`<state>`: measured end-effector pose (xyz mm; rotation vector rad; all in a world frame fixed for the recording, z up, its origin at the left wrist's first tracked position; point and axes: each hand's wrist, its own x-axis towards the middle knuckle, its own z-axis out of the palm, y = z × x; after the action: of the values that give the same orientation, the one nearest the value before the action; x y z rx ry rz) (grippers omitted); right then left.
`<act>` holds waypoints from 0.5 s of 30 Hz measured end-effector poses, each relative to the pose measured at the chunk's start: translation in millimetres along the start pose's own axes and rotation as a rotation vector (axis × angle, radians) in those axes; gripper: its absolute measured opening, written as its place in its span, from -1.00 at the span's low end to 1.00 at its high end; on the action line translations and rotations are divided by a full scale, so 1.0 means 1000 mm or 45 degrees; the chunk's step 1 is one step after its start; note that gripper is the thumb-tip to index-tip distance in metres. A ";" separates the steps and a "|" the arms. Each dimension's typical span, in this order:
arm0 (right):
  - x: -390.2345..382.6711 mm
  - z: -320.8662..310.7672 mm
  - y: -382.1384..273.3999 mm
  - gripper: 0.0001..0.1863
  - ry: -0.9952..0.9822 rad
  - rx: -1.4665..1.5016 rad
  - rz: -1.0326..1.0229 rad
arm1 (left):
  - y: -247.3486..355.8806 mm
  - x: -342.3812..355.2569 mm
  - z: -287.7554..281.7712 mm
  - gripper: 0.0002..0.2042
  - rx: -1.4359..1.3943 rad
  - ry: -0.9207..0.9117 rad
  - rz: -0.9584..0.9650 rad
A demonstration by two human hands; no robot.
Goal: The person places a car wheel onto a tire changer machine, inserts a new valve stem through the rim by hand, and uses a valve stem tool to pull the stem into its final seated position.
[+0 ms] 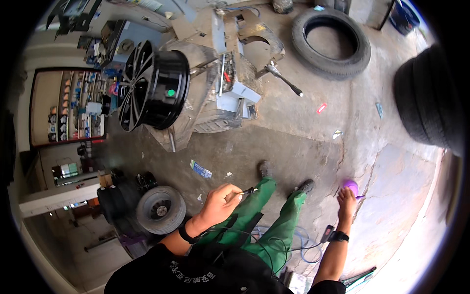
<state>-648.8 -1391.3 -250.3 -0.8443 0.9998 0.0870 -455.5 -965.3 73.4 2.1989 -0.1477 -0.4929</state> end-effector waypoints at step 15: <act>-0.187 0.525 -0.097 -0.80 -1.001 -0.947 -0.252 | -0.024 0.004 -0.206 -0.90 0.196 0.280 0.181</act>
<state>-342.3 -1055.9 86.3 -1.4248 0.1088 0.6002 -371.7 -801.5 168.6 2.3552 -0.2278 -0.1631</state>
